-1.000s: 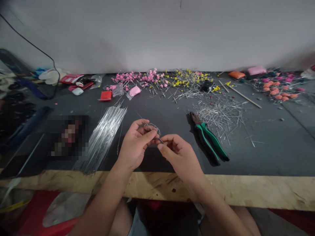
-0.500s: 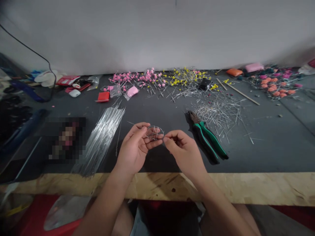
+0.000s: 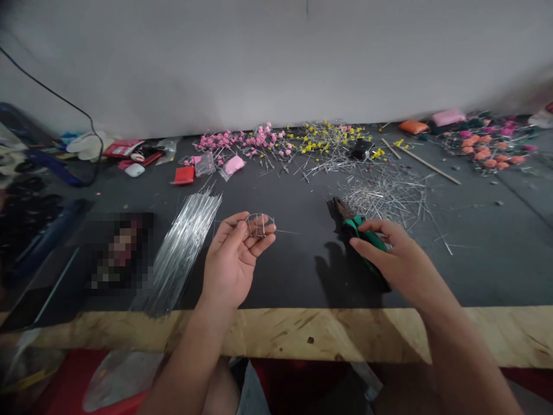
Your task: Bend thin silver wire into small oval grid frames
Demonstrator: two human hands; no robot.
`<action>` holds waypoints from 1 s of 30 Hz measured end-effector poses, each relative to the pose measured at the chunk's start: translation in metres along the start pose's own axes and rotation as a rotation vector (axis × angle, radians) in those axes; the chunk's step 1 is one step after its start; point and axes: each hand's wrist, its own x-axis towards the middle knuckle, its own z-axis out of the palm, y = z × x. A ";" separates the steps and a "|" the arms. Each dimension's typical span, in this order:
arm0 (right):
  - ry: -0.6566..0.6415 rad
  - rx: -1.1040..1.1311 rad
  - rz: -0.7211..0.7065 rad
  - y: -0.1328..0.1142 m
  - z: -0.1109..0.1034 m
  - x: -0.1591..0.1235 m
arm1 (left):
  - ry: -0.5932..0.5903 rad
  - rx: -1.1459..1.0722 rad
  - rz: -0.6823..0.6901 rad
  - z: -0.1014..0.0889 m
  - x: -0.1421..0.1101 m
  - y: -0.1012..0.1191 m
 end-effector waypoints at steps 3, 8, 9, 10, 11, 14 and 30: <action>-0.039 -0.116 -0.065 0.023 -0.010 -0.001 | -0.005 -0.009 0.000 0.001 0.000 0.000; -0.013 0.078 -0.041 0.007 -0.002 -0.023 | -0.062 -0.003 -0.102 0.008 -0.003 -0.011; -0.101 0.162 0.014 -0.002 0.003 -0.028 | -0.083 0.019 -0.144 0.009 -0.004 -0.014; -0.159 0.230 0.043 -0.010 0.007 -0.031 | -0.101 0.048 -0.184 0.010 -0.004 -0.017; -0.214 0.263 0.042 -0.017 0.012 -0.034 | -0.115 0.084 -0.220 0.010 -0.005 -0.019; -0.406 0.162 0.042 -0.031 0.026 -0.035 | -0.144 0.189 -0.278 0.010 -0.005 -0.024; -0.439 0.177 0.084 -0.034 0.038 -0.021 | 0.070 0.659 0.000 -0.019 0.019 -0.004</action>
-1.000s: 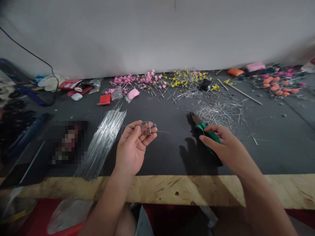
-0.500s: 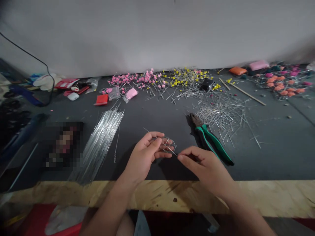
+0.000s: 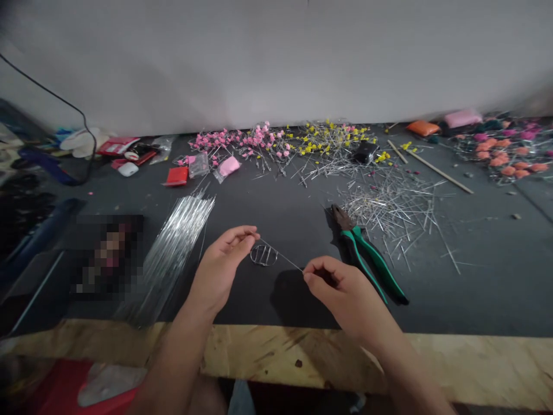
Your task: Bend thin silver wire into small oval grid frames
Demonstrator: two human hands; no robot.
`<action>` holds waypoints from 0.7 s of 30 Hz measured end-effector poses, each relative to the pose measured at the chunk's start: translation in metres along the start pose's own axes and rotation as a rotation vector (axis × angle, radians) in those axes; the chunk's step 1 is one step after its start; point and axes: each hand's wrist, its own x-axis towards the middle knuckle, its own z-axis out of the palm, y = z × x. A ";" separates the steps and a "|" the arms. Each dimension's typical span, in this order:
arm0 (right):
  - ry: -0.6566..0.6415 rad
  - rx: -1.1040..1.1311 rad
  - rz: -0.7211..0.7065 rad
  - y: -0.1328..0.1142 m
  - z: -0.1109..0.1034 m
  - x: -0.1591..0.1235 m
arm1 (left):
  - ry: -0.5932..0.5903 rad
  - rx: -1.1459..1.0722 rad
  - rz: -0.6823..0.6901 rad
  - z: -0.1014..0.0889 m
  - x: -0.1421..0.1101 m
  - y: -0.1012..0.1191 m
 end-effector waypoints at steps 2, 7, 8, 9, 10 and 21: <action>0.013 0.014 0.002 0.000 0.000 0.002 | -0.002 -0.120 -0.014 0.000 0.002 0.000; -0.045 0.016 0.042 0.000 0.004 0.006 | -0.028 -0.338 -0.047 0.001 0.001 0.001; -0.048 0.011 0.042 -0.001 0.004 0.005 | -0.036 -0.366 -0.048 0.001 0.000 0.002; -0.044 0.009 0.042 -0.002 0.003 0.005 | -0.037 -0.392 -0.046 0.000 0.000 0.003; -0.025 0.010 0.041 -0.003 0.001 0.004 | -0.029 -0.416 -0.042 -0.002 -0.001 0.004; 0.362 -0.406 -0.084 0.079 -0.069 -0.001 | 0.180 -0.532 0.021 -0.026 -0.001 0.009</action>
